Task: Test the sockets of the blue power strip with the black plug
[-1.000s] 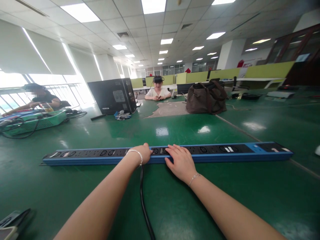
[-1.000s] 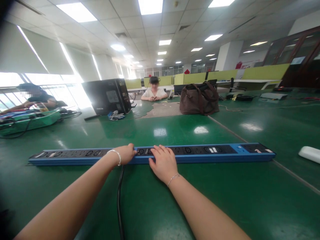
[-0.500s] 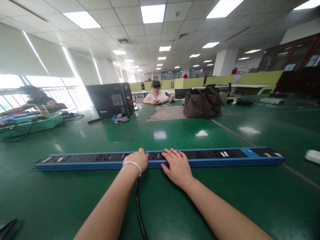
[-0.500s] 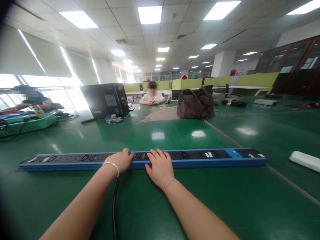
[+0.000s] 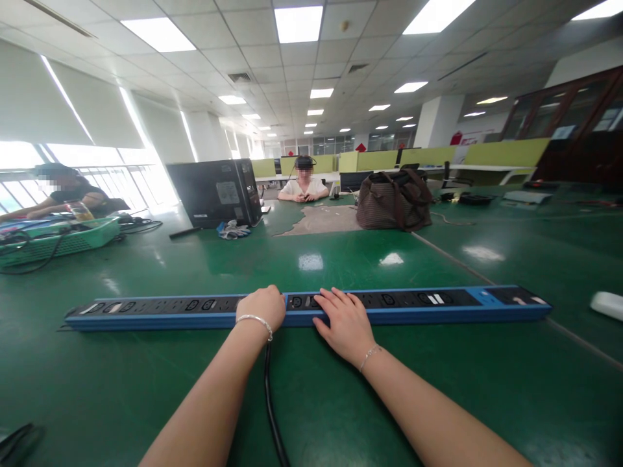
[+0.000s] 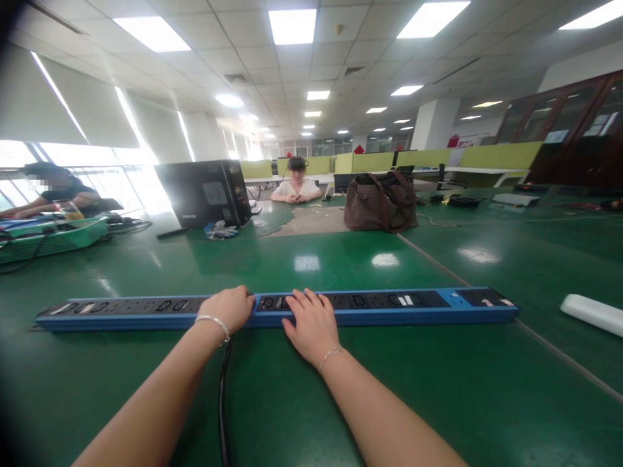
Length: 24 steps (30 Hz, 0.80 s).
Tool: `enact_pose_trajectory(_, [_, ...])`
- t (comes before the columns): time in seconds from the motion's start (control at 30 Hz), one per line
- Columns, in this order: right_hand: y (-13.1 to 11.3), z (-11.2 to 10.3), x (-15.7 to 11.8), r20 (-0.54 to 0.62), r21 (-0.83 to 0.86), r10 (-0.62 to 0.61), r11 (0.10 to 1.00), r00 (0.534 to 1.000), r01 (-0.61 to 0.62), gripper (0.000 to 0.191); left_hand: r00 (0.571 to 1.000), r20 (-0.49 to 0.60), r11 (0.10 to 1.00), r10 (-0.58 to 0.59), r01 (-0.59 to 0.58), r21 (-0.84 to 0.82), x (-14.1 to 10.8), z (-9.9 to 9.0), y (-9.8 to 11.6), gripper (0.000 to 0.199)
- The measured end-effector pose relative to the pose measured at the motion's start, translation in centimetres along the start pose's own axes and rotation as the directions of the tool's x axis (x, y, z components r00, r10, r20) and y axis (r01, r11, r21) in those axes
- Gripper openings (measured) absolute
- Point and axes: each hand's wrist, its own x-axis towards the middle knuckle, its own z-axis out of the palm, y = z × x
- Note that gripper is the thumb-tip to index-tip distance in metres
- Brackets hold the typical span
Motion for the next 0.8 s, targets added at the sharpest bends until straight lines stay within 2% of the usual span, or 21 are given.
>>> enact_pose_trajectory(0.07, [0.0,0.0,0.0,0.001,0.003,0.002,1.0,1.0,-0.002,0.039,1.0,-0.008,1.0,-0.007,0.007,-0.013,-0.2,-0.6,0.2,0.04])
enact_pose_trajectory(0.13, [0.0,0.0,0.0,0.003,0.007,0.006,1.0,1.0,-0.006,0.039,0.997,-0.07,0.998,-0.03,0.027,-0.051,-1.0,-2.1,0.3,0.04])
enact_pose_trajectory(0.27, [0.0,0.0,0.0,0.022,0.007,0.01,1.0,1.0,-0.01,0.04,0.936,-0.339,0.983,-0.097,0.038,-0.178,-3.6,-6.7,-0.5,0.045])
enact_pose_trajectory(0.37, [0.0,-0.1,0.0,0.036,0.002,0.012,1.0,0.999,-0.012,0.041,0.932,-0.344,0.976,-0.116,0.044,-0.211,-4.4,-8.5,-2.3,0.042])
enact_pose_trajectory(0.5, [0.1,-0.2,0.0,0.041,-0.003,0.019,1.0,0.999,-0.018,0.041,0.944,-0.246,0.957,-0.22,0.161,-0.241,-2.8,-7.8,-5.4,0.044])
enact_pose_trajectory(0.57, [0.2,-0.2,0.0,0.048,-0.002,0.014,1.0,0.999,-0.014,0.041,0.948,-0.229,0.956,-0.222,0.166,-0.241,-1.6,-7.1,-7.0,0.041])
enact_pose_trajectory(0.7, [0.3,-0.3,0.1,0.056,0.002,0.003,1.0,0.998,-0.003,0.041,0.972,-0.08,0.923,-0.219,0.181,-0.339,0.2,-5.9,-10.0,0.034])
enact_pose_trajectory(0.8, [0.3,-0.4,0.1,0.057,-0.003,0.002,1.0,0.998,-0.002,0.041,0.974,-0.032,0.934,-0.224,0.205,-0.292,1.3,-4.8,-11.8,0.03])
